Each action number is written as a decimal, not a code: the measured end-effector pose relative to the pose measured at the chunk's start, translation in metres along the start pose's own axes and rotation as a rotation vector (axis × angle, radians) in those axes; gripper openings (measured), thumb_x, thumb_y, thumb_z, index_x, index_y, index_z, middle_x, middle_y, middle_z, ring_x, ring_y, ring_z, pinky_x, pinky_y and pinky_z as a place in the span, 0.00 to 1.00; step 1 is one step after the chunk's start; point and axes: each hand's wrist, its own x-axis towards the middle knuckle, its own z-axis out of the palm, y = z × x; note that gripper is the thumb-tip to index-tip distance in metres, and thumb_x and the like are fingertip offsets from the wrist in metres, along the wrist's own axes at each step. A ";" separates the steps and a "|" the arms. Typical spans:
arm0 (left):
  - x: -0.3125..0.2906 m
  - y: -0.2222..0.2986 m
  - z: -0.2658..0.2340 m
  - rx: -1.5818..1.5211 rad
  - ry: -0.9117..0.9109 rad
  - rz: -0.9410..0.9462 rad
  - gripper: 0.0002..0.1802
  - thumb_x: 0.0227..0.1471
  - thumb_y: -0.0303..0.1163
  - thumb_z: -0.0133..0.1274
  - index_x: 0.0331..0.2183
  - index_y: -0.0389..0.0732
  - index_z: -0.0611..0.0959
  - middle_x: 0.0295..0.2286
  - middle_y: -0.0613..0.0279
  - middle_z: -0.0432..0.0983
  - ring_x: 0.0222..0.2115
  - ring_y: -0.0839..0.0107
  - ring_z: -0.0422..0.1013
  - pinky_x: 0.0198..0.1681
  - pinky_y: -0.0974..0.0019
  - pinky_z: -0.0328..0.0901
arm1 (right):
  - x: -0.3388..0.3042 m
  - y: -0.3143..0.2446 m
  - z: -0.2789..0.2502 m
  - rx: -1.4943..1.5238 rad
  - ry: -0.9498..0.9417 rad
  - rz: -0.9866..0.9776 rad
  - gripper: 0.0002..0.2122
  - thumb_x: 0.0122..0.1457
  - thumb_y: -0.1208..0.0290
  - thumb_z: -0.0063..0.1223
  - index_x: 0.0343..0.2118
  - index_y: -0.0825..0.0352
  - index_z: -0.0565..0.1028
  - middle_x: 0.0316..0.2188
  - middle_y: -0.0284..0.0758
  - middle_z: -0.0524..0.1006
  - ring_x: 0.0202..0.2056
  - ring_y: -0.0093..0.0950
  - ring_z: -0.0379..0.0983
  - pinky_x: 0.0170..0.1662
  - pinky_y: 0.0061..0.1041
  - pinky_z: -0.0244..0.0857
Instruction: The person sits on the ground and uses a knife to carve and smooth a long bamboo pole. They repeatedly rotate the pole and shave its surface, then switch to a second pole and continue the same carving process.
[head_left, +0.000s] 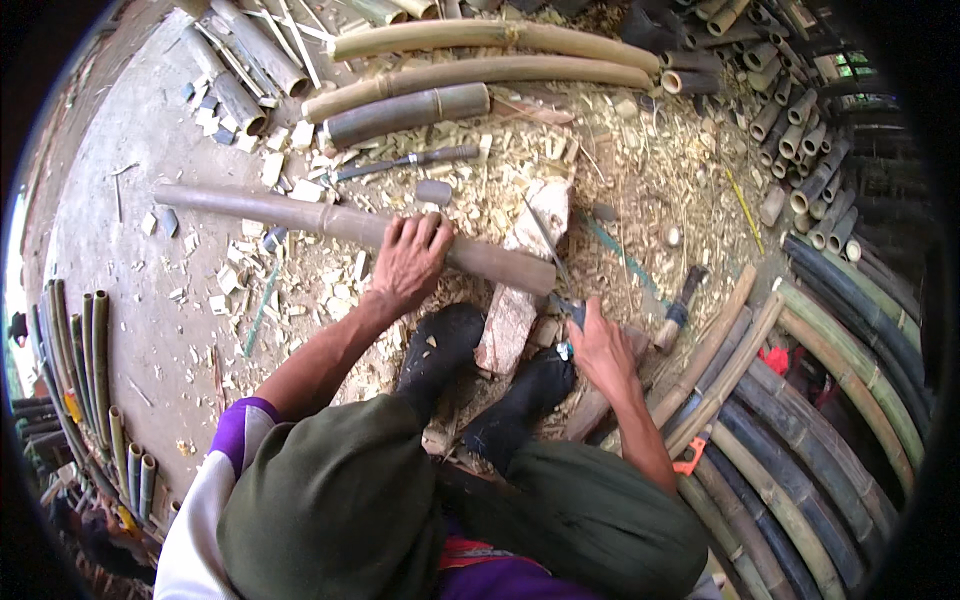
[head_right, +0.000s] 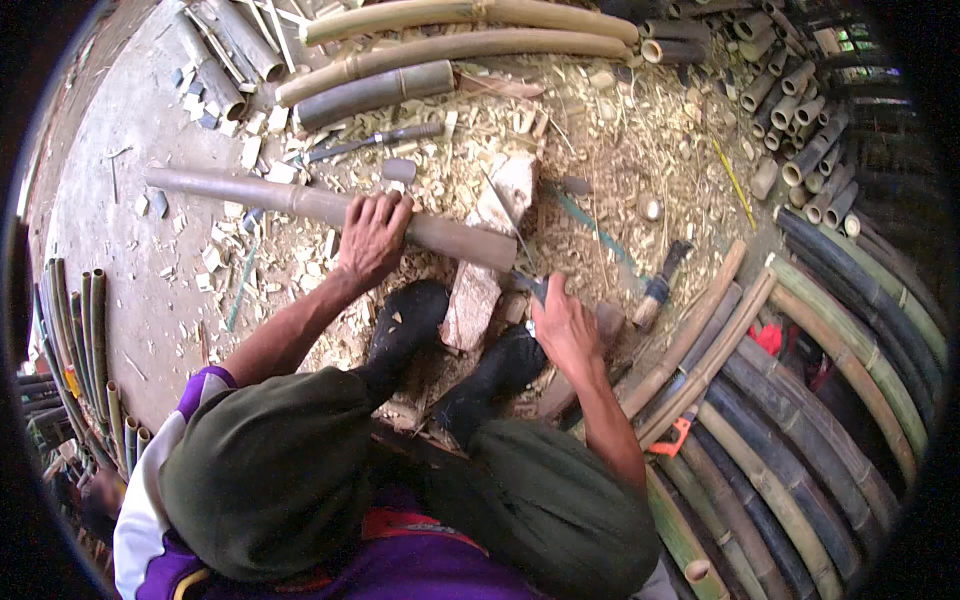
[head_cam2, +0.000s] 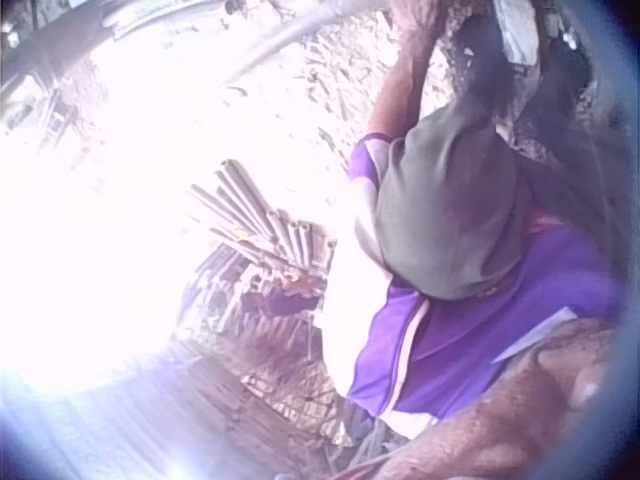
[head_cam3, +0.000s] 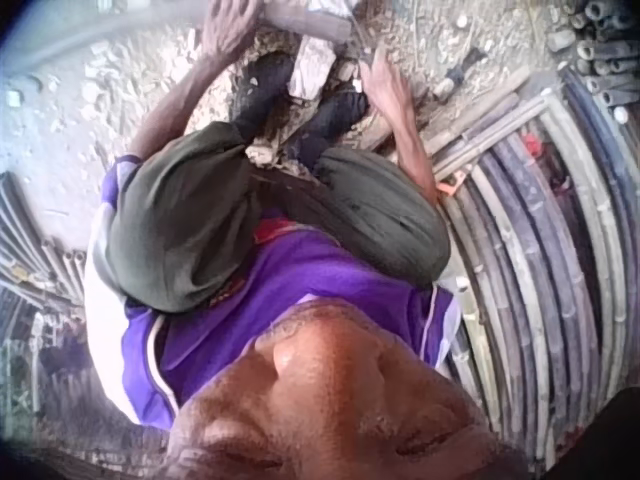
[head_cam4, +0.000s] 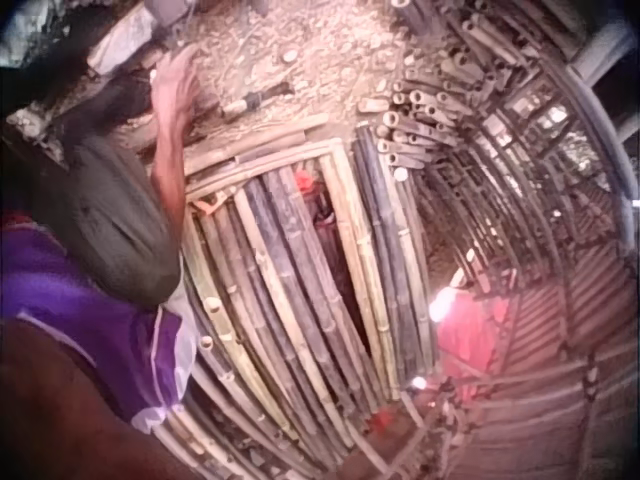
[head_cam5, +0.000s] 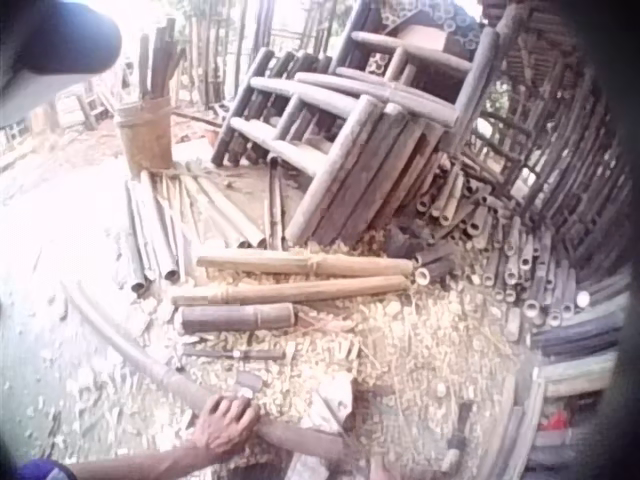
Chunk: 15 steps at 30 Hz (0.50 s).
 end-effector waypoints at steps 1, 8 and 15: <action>-0.008 0.003 -0.006 -0.031 0.010 -0.022 0.27 0.48 0.32 0.59 0.52 0.42 0.73 0.46 0.56 0.72 0.50 0.60 0.69 0.58 0.51 0.58 | -0.008 -0.013 -0.010 0.002 -0.013 -0.037 0.14 0.68 0.67 0.49 0.46 0.73 0.63 0.30 0.59 0.79 0.30 0.57 0.79 0.31 0.47 0.72; 0.047 -0.016 -0.038 -0.142 -0.644 0.041 0.15 0.52 0.39 0.61 0.39 0.42 0.82 0.36 0.58 0.81 0.43 0.61 0.77 0.51 0.55 0.63 | -0.041 -0.057 -0.043 0.169 0.355 -0.349 0.15 0.66 0.67 0.57 0.47 0.71 0.67 0.26 0.51 0.78 0.26 0.52 0.79 0.28 0.46 0.71; 0.022 -0.012 -0.011 -0.154 -0.341 0.012 0.11 0.50 0.35 0.60 0.37 0.44 0.82 0.36 0.59 0.81 0.42 0.62 0.77 0.48 0.56 0.64 | -0.008 -0.007 -0.002 -0.084 0.067 -0.102 0.15 0.68 0.62 0.52 0.44 0.69 0.64 0.29 0.55 0.79 0.30 0.55 0.80 0.29 0.47 0.72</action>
